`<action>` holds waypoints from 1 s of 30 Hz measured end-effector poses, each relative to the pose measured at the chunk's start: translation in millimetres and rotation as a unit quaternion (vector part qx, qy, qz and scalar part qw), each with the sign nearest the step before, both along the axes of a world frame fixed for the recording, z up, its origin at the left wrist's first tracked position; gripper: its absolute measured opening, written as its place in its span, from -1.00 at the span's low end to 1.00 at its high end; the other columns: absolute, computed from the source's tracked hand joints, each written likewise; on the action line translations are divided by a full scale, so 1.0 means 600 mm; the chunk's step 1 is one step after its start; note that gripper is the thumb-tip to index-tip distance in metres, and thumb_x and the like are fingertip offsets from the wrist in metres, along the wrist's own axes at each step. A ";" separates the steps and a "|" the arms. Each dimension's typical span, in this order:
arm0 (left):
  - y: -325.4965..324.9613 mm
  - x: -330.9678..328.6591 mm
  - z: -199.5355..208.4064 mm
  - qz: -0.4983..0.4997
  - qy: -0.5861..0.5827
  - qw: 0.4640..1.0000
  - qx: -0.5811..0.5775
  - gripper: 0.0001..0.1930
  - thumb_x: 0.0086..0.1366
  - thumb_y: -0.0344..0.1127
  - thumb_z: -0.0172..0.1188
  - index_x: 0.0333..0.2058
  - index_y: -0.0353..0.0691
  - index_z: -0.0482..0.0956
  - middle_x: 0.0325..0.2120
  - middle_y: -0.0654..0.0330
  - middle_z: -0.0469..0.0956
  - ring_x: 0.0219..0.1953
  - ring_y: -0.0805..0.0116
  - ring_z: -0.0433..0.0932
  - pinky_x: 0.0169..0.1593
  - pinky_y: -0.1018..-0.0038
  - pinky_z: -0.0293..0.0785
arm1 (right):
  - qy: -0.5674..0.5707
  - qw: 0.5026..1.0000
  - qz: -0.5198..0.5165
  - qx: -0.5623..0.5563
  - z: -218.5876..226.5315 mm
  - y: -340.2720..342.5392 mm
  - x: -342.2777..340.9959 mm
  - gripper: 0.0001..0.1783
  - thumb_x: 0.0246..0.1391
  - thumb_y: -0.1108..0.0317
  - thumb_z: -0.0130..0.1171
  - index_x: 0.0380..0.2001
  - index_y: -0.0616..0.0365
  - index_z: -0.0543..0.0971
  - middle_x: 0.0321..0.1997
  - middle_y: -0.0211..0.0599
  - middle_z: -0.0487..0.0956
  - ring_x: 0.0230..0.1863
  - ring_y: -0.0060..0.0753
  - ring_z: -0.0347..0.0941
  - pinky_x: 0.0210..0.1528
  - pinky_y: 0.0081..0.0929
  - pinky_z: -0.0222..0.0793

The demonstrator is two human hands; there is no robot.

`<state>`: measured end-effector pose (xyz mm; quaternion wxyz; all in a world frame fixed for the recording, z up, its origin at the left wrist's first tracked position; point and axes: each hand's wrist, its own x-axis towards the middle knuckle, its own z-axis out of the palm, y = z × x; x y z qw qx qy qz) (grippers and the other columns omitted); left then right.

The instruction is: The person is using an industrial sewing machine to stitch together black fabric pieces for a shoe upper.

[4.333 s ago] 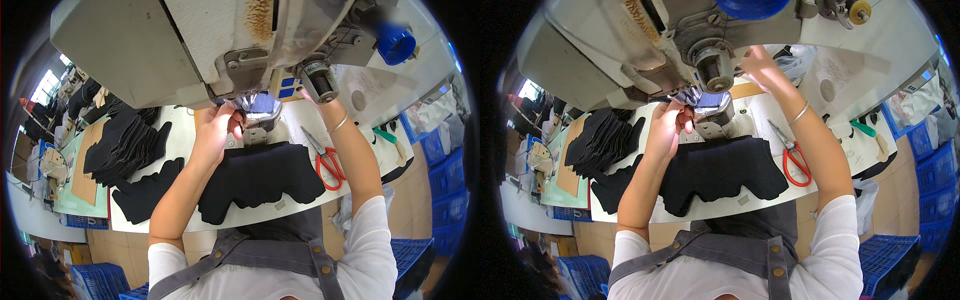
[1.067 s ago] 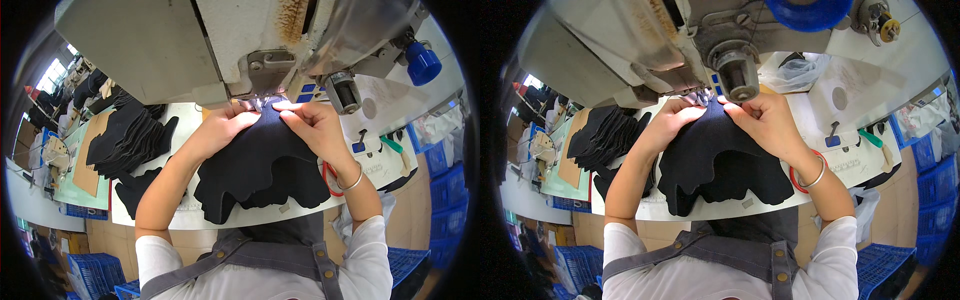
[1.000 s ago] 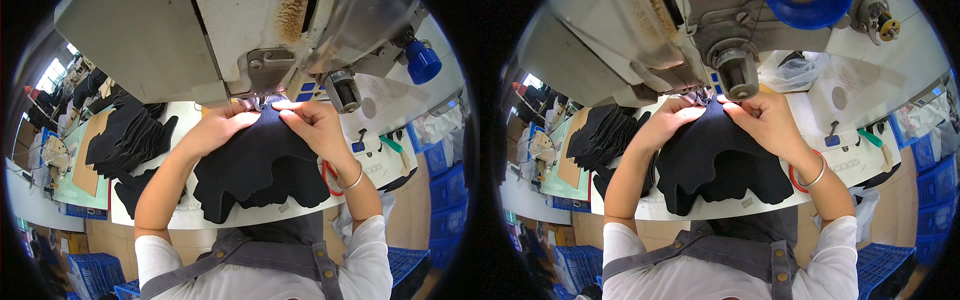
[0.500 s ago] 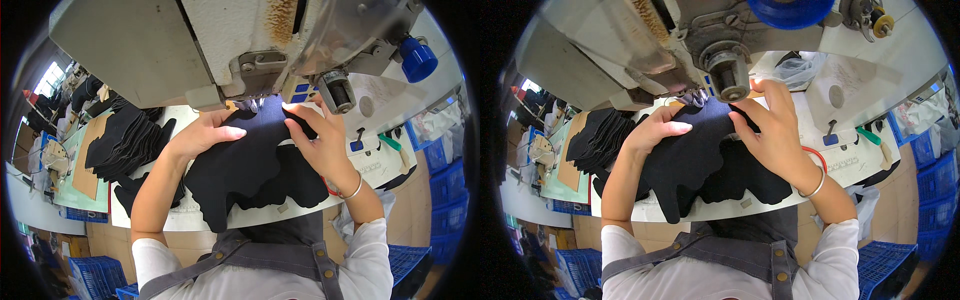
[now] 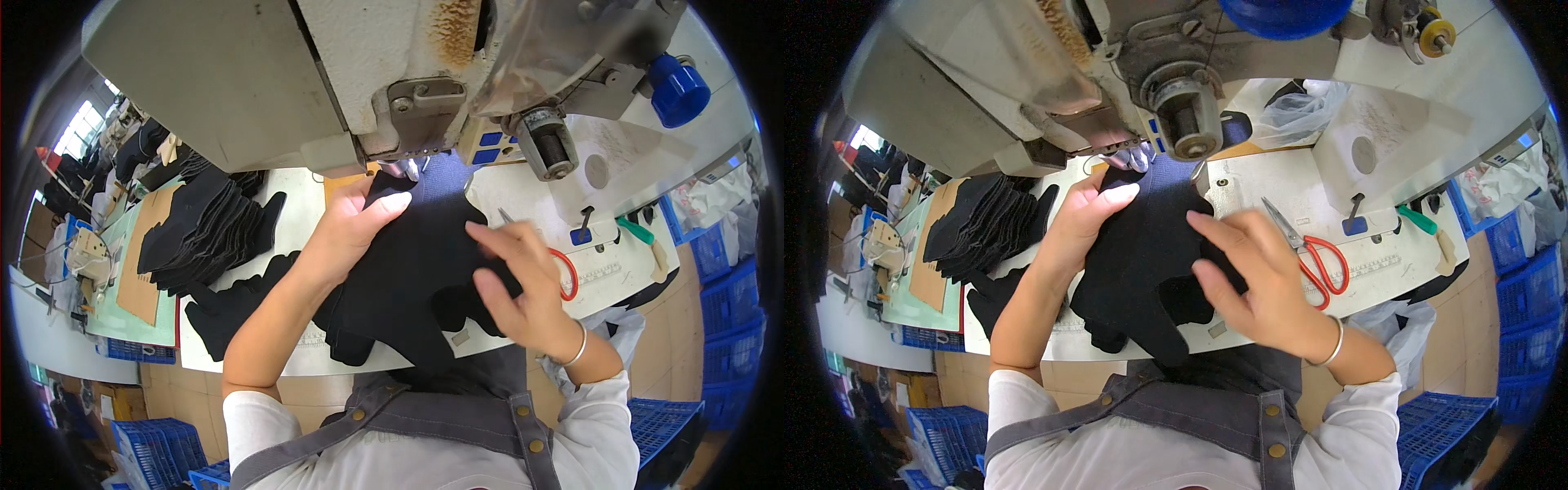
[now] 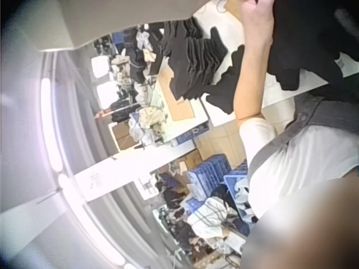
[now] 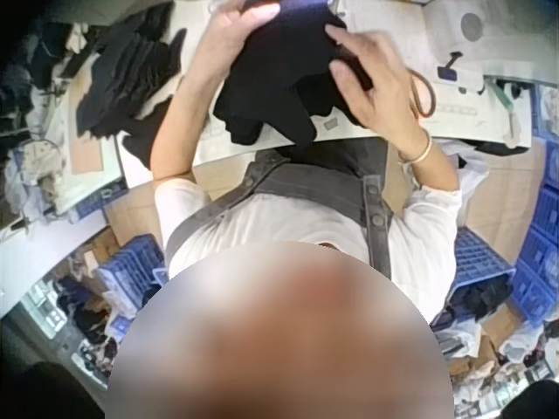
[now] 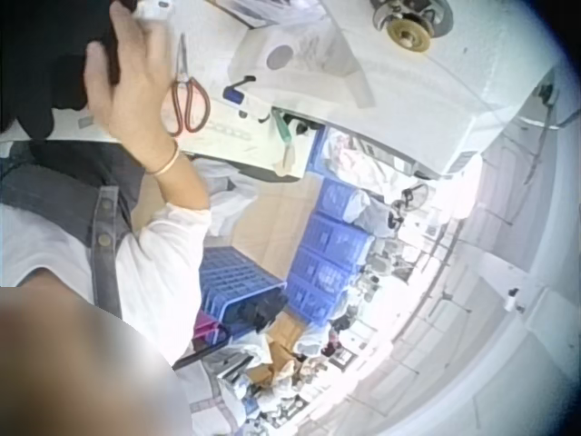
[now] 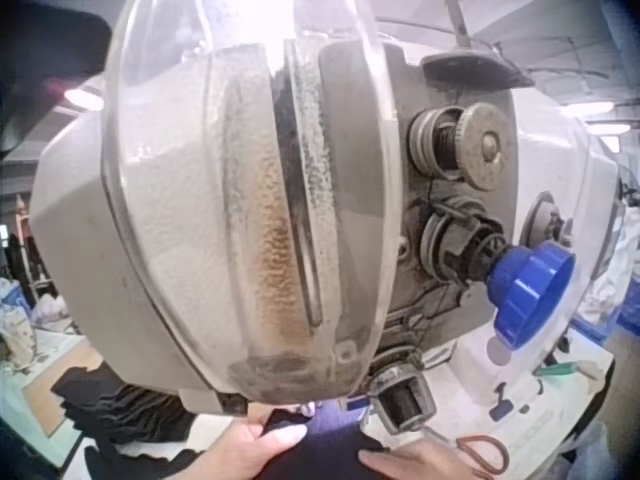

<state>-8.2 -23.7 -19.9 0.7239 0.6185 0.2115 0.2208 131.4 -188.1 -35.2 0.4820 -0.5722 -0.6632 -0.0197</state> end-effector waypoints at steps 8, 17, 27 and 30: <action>-0.010 0.007 0.001 0.026 -0.042 0.998 -0.024 -0.73 0.14 -0.28 0.05 -0.23 -0.33 0.42 -0.37 0.26 0.47 -0.33 0.56 0.42 -0.20 0.62 0.35 | 0.213 0.951 0.118 -0.189 -0.013 -0.032 -0.047 -0.35 -0.12 0.58 0.09 0.11 0.16 0.18 -0.52 -0.28 0.44 -0.60 -0.51 0.34 -0.46 -0.63 0.29; -0.013 -0.043 -0.002 -0.104 0.104 0.989 0.023 -0.75 0.16 -0.22 0.04 -0.33 -0.33 0.44 -0.51 0.24 0.49 -0.71 0.55 0.40 -0.67 0.69 0.31 | 0.130 0.983 0.084 -0.097 -0.004 -0.028 -0.024 -0.55 -0.11 0.65 0.02 -0.05 0.25 0.39 -0.42 -0.15 0.49 -0.57 -0.45 0.33 -0.49 -0.63 0.26; 0.007 -0.026 0.002 -0.083 0.066 0.994 0.041 -0.70 0.16 -0.17 0.02 -0.32 -0.33 0.45 -0.52 0.24 0.48 -0.67 0.54 0.40 -0.64 0.68 0.33 | 0.146 0.984 0.049 -0.090 0.003 -0.005 -0.012 -0.63 -0.07 0.58 0.03 -0.11 0.22 0.44 -0.50 -0.20 0.47 -0.59 -0.47 0.33 -0.51 -0.61 0.25; 0.008 -0.021 0.006 -0.068 0.058 0.995 0.051 -0.69 0.14 -0.17 0.03 -0.31 -0.34 0.45 -0.50 0.23 0.48 -0.67 0.53 0.39 -0.63 0.67 0.33 | 0.158 0.980 0.030 -0.114 0.008 0.003 -0.006 -0.67 -0.06 0.56 0.04 -0.14 0.22 0.46 -0.49 -0.18 0.49 -0.57 -0.47 0.35 -0.48 -0.59 0.27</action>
